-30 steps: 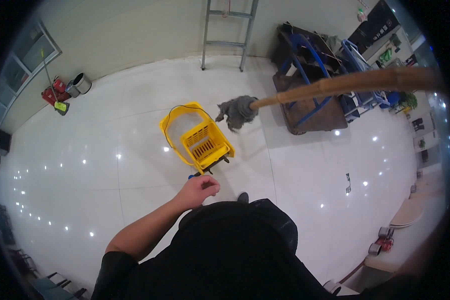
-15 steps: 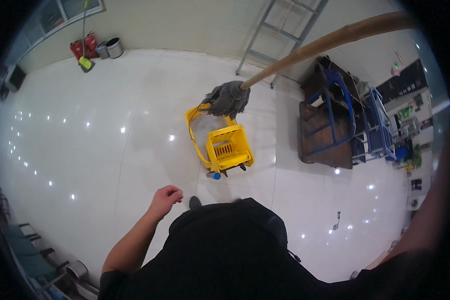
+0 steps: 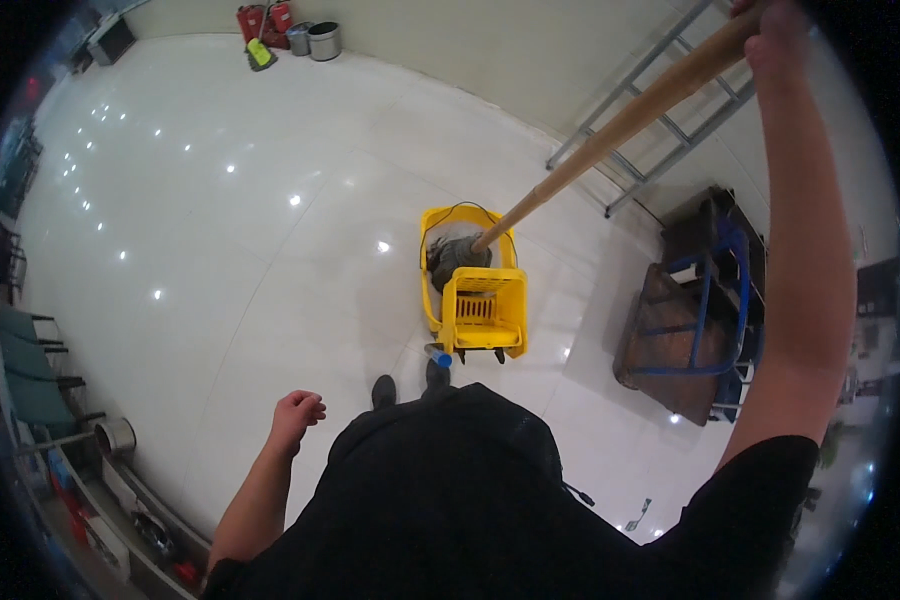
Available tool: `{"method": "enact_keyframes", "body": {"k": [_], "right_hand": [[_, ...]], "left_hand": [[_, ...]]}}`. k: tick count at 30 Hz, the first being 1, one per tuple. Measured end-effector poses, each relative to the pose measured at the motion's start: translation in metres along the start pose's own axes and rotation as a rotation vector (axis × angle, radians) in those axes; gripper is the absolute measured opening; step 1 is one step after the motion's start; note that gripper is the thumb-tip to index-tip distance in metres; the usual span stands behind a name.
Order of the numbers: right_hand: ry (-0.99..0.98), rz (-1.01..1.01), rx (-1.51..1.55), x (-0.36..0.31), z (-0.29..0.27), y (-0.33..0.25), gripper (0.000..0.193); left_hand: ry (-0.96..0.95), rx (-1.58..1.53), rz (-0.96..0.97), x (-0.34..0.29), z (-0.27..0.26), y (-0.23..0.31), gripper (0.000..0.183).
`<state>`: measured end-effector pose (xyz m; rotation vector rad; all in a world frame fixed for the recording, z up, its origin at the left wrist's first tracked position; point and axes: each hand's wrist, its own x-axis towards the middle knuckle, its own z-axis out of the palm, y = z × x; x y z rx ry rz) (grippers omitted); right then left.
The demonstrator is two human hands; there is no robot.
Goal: The person pushes a cleaning cart while mopping the floor, then enters a dining room to move a chair, and finally squeezes the mop in a wringer bucket.
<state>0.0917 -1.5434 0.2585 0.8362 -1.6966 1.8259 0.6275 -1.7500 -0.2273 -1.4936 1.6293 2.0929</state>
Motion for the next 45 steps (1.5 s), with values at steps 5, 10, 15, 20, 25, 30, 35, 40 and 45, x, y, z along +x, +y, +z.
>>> {"method": "enact_keyframes", "body": {"k": [5, 10, 15, 20, 25, 30, 35, 40, 45], "right_hand": [[0.164, 0.286, 0.056, 0.027, -0.018, 0.086, 0.016], [0.245, 0.208, -0.113, -0.002, 0.003, 0.094, 0.016], [-0.649, 0.517, 0.402, -0.003, -0.019, 0.121, 0.013], [0.046, 0.479, -0.004, -0.039, -0.016, 0.145, 0.01], [-0.77, 0.446, 0.519, -0.059, -0.044, 0.141, 0.013], [-0.112, 0.34, 0.104, -0.1, -0.047, 0.165, 0.014], [-0.19, 0.517, 0.238, -0.167, -0.054, 0.188, 0.016], [-0.221, 0.564, 0.246, -0.192, -0.077, 0.215, 0.014], [-0.172, 0.639, 0.14, -0.205, -0.102, 0.204, 0.011]], "left_hand": [[0.036, 0.067, -0.038, -0.015, 0.019, -0.021, 0.021], [0.109, 0.05, -0.053, -0.025, 0.028, -0.029, 0.021], [0.147, 0.022, -0.062, -0.028, 0.036, -0.029, 0.021], [0.152, 0.052, -0.062, -0.028, 0.047, -0.029, 0.022], [0.158, 0.05, -0.09, -0.027, 0.048, -0.038, 0.022], [0.175, 0.042, -0.105, -0.026, 0.049, -0.038, 0.022], [0.143, 0.071, -0.086, -0.019, 0.058, -0.036, 0.021], [0.139, 0.116, -0.074, -0.011, 0.055, -0.041, 0.021], [0.175, 0.143, -0.081, -0.011, 0.049, -0.053, 0.022]]}}
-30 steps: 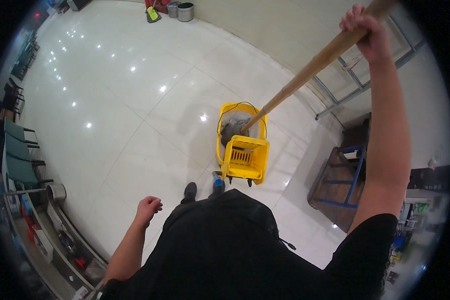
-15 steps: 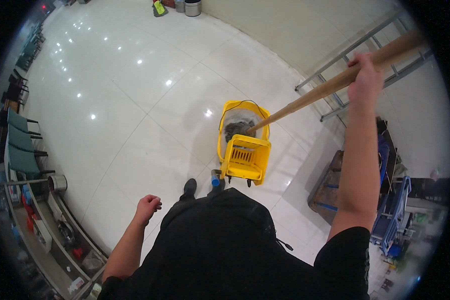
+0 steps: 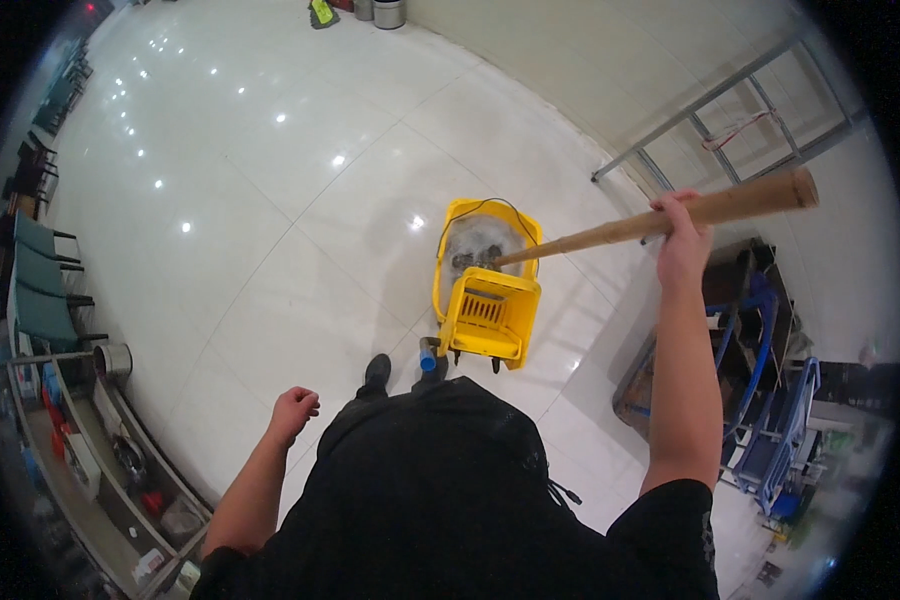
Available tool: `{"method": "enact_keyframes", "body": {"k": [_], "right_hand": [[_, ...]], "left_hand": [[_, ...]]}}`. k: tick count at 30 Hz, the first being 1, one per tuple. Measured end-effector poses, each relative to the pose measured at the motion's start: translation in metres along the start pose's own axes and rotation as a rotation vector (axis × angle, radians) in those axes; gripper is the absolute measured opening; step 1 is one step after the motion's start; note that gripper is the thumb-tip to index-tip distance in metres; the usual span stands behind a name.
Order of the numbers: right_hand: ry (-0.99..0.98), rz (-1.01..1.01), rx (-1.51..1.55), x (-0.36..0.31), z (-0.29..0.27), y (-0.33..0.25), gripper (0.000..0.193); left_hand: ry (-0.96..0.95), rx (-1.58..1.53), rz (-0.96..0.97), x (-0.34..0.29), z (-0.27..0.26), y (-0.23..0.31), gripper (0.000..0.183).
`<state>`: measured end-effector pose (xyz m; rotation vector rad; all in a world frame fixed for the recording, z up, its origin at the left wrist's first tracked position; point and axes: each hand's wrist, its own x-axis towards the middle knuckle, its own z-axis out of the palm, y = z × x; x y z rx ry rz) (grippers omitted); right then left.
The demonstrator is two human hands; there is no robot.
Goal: The person pushes a cleaning cart while mopping the floor, then enters a dining room to move a chair, and finally squeezes the mop in a wringer bucket.
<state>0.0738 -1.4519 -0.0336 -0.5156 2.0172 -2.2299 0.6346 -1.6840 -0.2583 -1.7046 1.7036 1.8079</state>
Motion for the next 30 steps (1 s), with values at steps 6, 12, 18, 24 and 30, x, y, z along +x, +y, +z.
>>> {"method": "enact_keyframes", "body": {"k": [6, 12, 18, 24, 30], "right_hand": [[0.502, -0.05, 0.093, -0.01, -0.142, 0.012, 0.015], [1.016, 0.106, 0.02, -0.104, -0.306, 0.055, 0.026], [1.042, 0.395, 0.108, -0.241, -0.319, 0.11, 0.043], [1.313, 1.023, -0.058, -0.369, -0.32, 0.145, 0.04], [1.206, 1.103, 0.13, -0.311, -0.154, 0.158, 0.024]], "left_hand": [[0.066, 0.174, -0.011, 0.015, -0.016, -0.053, 0.025], [0.117, 0.492, -0.106, 0.025, -0.049, -0.119, 0.031], [0.059, 0.619, -0.114, 0.021, -0.065, -0.092, 0.031], [-0.063, 0.639, 0.067, 0.072, -0.074, -0.035, 0.029], [-0.093, 0.532, 0.201, 0.116, -0.173, -0.013, 0.031]]}}
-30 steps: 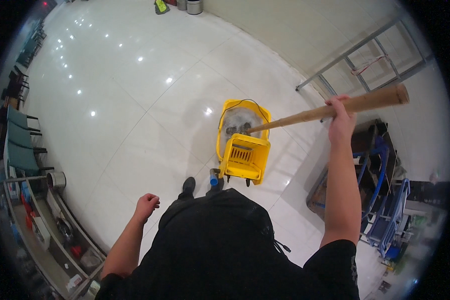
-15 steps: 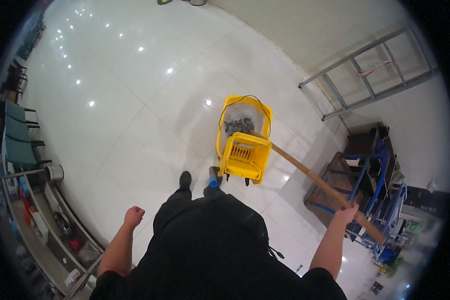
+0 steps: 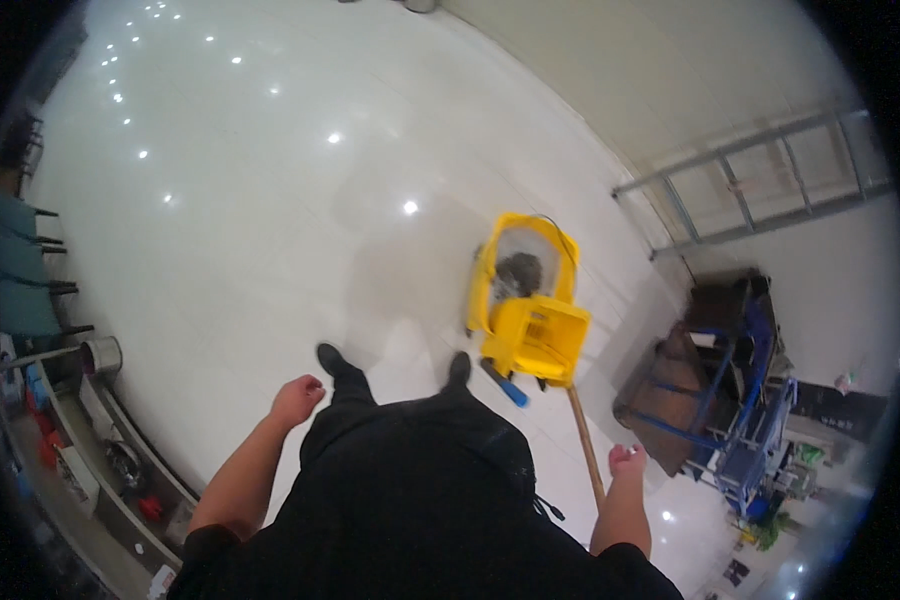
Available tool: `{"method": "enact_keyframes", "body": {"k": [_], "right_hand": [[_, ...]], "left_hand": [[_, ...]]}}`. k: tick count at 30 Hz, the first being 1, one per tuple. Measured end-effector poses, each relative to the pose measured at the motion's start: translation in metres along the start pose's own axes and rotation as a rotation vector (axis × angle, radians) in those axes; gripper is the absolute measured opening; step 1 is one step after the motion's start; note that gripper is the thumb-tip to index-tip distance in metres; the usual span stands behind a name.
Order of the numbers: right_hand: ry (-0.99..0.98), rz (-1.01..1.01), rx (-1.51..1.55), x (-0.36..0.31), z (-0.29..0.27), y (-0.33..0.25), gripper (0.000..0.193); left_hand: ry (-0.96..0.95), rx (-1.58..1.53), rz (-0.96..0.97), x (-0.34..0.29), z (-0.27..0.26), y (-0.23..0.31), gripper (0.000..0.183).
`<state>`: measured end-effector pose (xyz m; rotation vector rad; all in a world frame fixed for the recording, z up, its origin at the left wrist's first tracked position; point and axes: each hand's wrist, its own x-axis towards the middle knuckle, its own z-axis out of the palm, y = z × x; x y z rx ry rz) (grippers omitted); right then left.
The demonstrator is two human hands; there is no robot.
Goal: The person pushes a cleaning cart while mopping the floor, then enters a dining room to move a chair, and finally squeezes the mop in a wringer bucket.
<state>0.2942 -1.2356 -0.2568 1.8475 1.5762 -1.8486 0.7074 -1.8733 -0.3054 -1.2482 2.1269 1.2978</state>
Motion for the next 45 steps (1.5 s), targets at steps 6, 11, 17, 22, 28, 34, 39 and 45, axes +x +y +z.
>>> {"method": "enact_keyframes", "body": {"k": [6, 11, 17, 22, 28, 34, 39, 45], "right_hand": [[-0.36, -0.247, -0.231, -0.133, 0.162, 0.095, 0.016], [-0.479, -0.384, -0.421, -0.262, 0.312, 0.202, 0.013], [-0.63, -0.92, -1.336, -0.286, 0.473, 0.297, 0.013], [-0.505, -0.482, -1.453, -0.367, 0.666, 0.428, 0.029], [-1.342, -0.769, -1.52, -0.705, 0.913, 0.723, 0.007], [-1.979, -1.179, -1.491, -1.051, 0.958, 0.927, 0.018], [-1.76, -1.668, -1.826, -1.013, 1.047, 1.009, 0.014], [-1.034, -2.152, -2.96, -0.836, 1.217, 0.978, 0.033]], "left_hand": [[0.018, 0.182, 0.047, 0.028, -0.131, -0.098, 0.035], [0.09, 0.045, -0.114, 0.048, -0.224, -0.175, 0.035], [0.017, 0.023, -0.227, 0.104, -0.265, -0.278, 0.035], [0.082, -0.219, -0.539, 0.085, -0.361, -0.334, 0.039], [0.258, -0.304, -0.727, 0.111, -0.477, -0.39, 0.038], [0.239, -0.394, -0.67, 0.236, -0.568, -0.458, 0.036], [-0.023, -0.25, -0.402, 0.333, -0.756, -0.512, 0.036], [0.398, -0.295, -0.458, 0.437, -1.11, -0.588, 0.035]]}}
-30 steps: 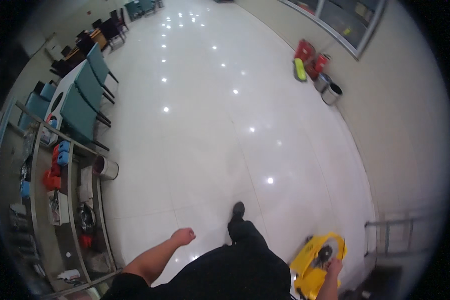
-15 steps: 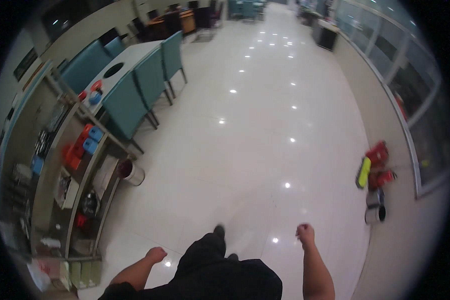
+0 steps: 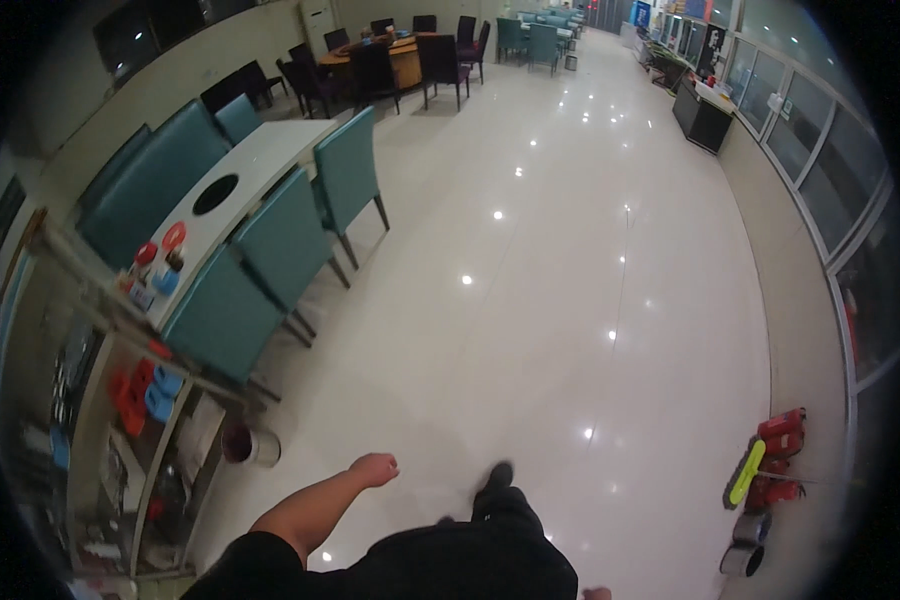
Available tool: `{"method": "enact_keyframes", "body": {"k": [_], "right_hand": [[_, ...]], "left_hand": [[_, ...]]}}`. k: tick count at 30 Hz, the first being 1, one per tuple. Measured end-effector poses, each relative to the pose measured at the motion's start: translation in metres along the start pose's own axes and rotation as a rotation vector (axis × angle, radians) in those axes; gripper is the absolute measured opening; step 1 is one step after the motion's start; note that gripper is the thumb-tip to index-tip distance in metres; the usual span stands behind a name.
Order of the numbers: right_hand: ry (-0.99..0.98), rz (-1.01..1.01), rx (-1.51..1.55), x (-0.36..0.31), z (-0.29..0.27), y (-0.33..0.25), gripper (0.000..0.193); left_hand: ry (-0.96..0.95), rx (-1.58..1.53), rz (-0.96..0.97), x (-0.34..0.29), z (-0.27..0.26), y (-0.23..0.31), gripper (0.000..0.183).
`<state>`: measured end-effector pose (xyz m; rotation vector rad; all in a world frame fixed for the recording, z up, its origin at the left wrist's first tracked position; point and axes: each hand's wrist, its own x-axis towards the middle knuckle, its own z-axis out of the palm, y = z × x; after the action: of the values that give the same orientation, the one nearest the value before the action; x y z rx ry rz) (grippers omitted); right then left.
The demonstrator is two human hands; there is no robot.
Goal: The person pushes a cleaning cart while mopping the floor, then enters a dining room to move a chair, and finally squeezes the mop in a wringer bucket.
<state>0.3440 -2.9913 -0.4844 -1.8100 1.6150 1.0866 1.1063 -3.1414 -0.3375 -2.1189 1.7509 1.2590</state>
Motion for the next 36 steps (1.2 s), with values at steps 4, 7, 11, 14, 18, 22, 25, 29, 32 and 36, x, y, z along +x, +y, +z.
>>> {"method": "enact_keyframes", "body": {"k": [4, 7, 11, 14, 18, 22, 25, 29, 32, 36], "right_hand": [[-0.281, 0.072, 0.236, 0.059, -0.14, -0.029, 0.032], [-0.325, -0.015, 0.149, 0.151, -0.266, -0.027, 0.034], [-0.083, 0.156, 0.591, 0.314, -0.521, -0.063, 0.02], [0.41, -0.031, 1.14, 0.354, -0.799, -0.147, 0.011], [0.496, -0.381, 1.244, 0.396, -1.045, -0.224, 0.022], [0.399, -0.245, 1.116, 0.507, -1.102, -0.227, 0.024], [0.214, -0.213, 0.474, 0.585, -1.064, -0.191, 0.038], [-0.05, -0.207, 0.312, 0.703, -1.005, -0.055, 0.026], [-0.211, 0.004, 0.373, 0.74, -1.138, -0.062, 0.023], [-0.163, 0.081, 0.461, 0.866, -1.338, -0.051, 0.02]], "left_hand": [[0.29, -0.291, -0.139, 0.109, -0.119, -0.001, 0.034], [0.284, -0.356, -0.255, 0.189, -0.148, -0.01, 0.035], [-0.157, 0.079, 0.0, 0.237, -0.193, -0.015, 0.035], [-0.246, -0.049, -0.091, 0.286, -0.244, -0.011, 0.037], [-0.233, 0.102, -0.121, 0.386, -0.263, -0.092, 0.04], [-0.436, 0.16, -0.146, 0.546, -0.398, -0.09, 0.044], [-0.189, 0.133, -0.306, 0.666, -0.572, -0.04, 0.041], [0.298, -0.1, -0.093, 0.846, -0.814, 0.077, 0.032], [0.515, -0.396, -0.114, 0.927, -0.927, 0.126, 0.029], [0.424, -0.42, -0.178, 1.05, -0.952, 0.14, 0.032]]}}
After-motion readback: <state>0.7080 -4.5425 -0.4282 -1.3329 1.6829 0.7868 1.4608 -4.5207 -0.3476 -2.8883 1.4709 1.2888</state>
